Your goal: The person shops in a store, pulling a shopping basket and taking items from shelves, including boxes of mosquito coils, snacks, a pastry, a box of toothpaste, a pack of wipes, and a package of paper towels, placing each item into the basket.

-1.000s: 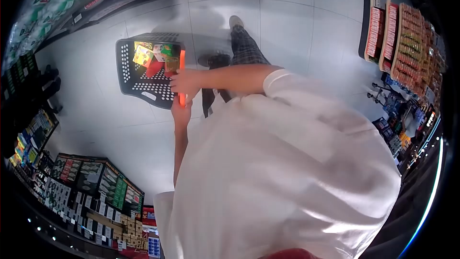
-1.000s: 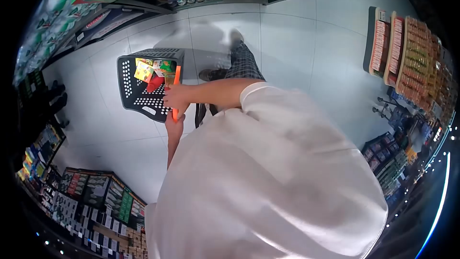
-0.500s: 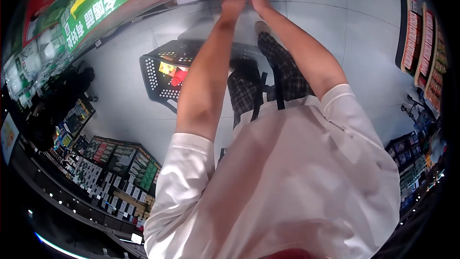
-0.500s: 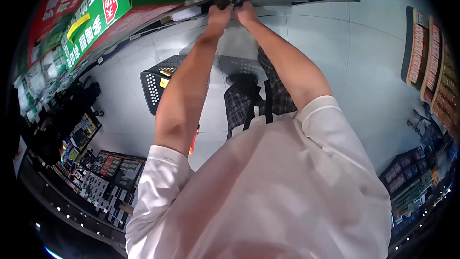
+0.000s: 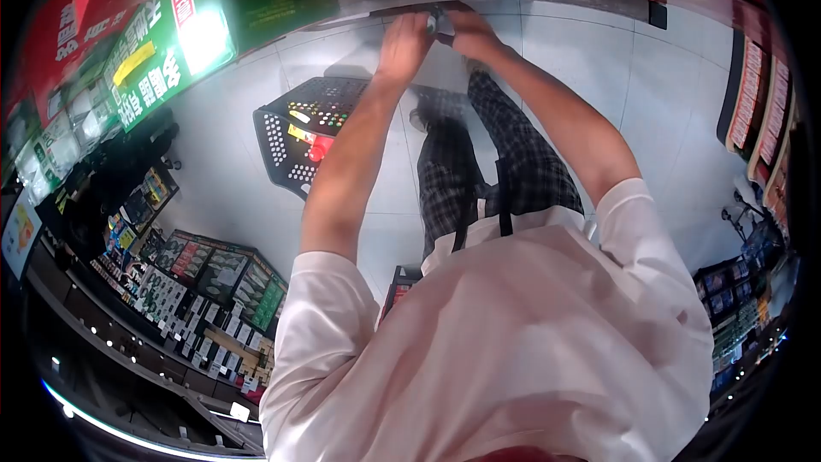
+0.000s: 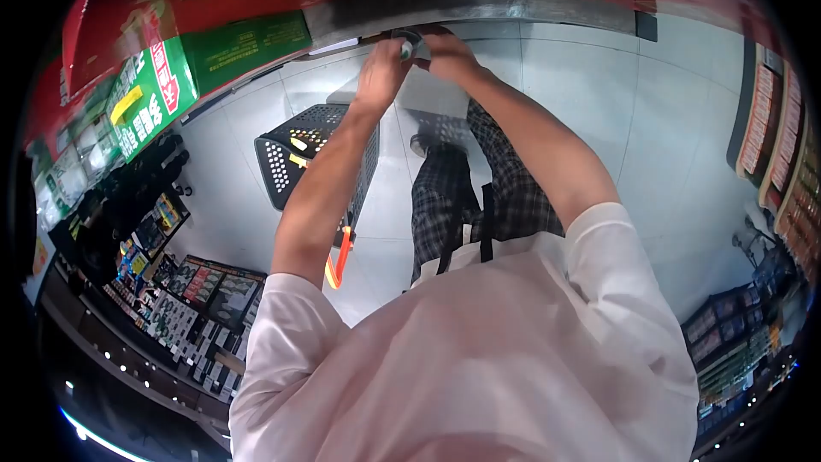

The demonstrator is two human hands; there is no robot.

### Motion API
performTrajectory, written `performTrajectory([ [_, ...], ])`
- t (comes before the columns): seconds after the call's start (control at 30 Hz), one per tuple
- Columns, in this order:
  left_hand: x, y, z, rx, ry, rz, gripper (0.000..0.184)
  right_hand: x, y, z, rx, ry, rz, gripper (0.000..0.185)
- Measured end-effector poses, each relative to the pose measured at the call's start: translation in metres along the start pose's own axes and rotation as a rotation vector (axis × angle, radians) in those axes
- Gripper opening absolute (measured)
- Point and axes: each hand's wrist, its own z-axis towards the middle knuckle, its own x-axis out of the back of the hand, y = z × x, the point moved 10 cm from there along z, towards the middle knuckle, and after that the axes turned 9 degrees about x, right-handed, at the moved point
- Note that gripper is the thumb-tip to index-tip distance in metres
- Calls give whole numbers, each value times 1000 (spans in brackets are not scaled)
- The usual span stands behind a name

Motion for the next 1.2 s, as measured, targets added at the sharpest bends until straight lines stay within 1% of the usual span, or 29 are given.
performTrajectory([
  [0.03, 27, 12, -23, -84, 60, -53, 38, 15, -28, -5, 178, 106, 85, 65],
  [0.1, 100, 41, -64, -68, 118, -145, 38, 48, -87, -23, 553, 304, 270, 69],
  [0.17, 159, 47, -103, 66, 185, -265, 33, 45, -142, -41, 340, -118, 298, 71],
  [0.2, 190, 45, -117, 182, 228, -378, 26, 43, -167, -53, 208, -294, 482, 72],
  [0.23, 215, 38, -127, 376, 191, -470, 19, 39, -195, -71, 109, -374, 726, 69],
  [0.3, 220, 10, -152, 760, -10, -840, 20, 21, -250, -116, -443, -608, 1424, 61],
  [0.33, 212, 3, -170, 905, -184, -1044, 21, 20, -289, -140, -658, -864, 1780, 52],
  [0.37, 204, -1, -185, 1009, -361, -1244, 22, 22, -325, -145, -700, -931, 2080, 49],
  [0.4, 202, -10, -199, 1095, -377, -1343, 24, 28, -351, -137, -653, -930, 2263, 51],
  [0.43, 209, -15, -205, 1125, -254, -1261, 25, 38, -374, -134, -629, -914, 2450, 53],
  [0.47, 207, -21, -219, 1167, -238, -1336, 26, 33, -382, -133, -721, -902, 2517, 56],
  [0.5, 209, -31, -225, 1185, -216, -1401, 27, 35, -394, -129, -709, -945, 2635, 59],
  [0.53, 212, -33, -228, 1151, -220, -1458, 28, 34, -401, -126, -710, -984, 2663, 60],
  [0.57, 221, -37, -230, 1143, -172, -1455, 27, 34, -408, -124, -716, -1021, 2690, 62],
  [0.63, 244, -42, -233, 1133, -34, -1379, 26, 28, -416, -120, -706, -1012, 2596, 65],
  [0.67, 253, -46, -235, 1105, -10, -1325, 25, 24, -417, -119, -707, -1005, 2554, 66],
  [0.73, 270, -57, -240, 1052, 35, -1216, 25, -9, -395, -112, -516, -1042, 2052, 65],
  [0.77, 294, -56, -235, 839, 129, -975, 25, -20, -387, -108, -430, -1045, 1804, 65],
  [0.8, 314, -48, -236, 634, 220, -733, 24, -12, -380, -78, -78, -710, 1293, 70],
  [0.83, 331, -34, -245, 443, 310, -481, 24, -4, -388, -63, 295, -493, 830, 74],
  [0.9, 341, 2, -271, 473, 346, -76, 23, -32, -376, -56, 306, -402, 435, 72],
  [0.93, 331, 8, -286, 403, 450, -113, 23, -42, -370, -54, 386, -289, 483, 68],
  [0.97, 317, 10, -304, 321, 561, -144, 23, -45, -377, -50, 470, -225, 377, 66],
  [1.03, 289, -12, -341, 438, 643, -157, 24, -64, -393, -50, 743, -139, 249, 72],
  [1.07, 285, -20, -355, 479, 701, -188, 25, -85, -390, -50, 664, -190, 214, 74],
  [1.1, 274, -36, -369, 583, 714, -236, 26, -107, -385, -52, 583, -237, 175, 76],
  [1.13, 268, -50, -382, 630, 742, -247, 25, -130, -377, -59, 501, -287, 133, 79],
  [1.17, 263, -65, -394, 682, 770, -260, 25, -166, -357, -64, 350, -354, 269, 74],
  [1.2, 259, -83, -406, 738, 790, -264, 25, -185, -354, -69, -189, -479, 592, 67],
])
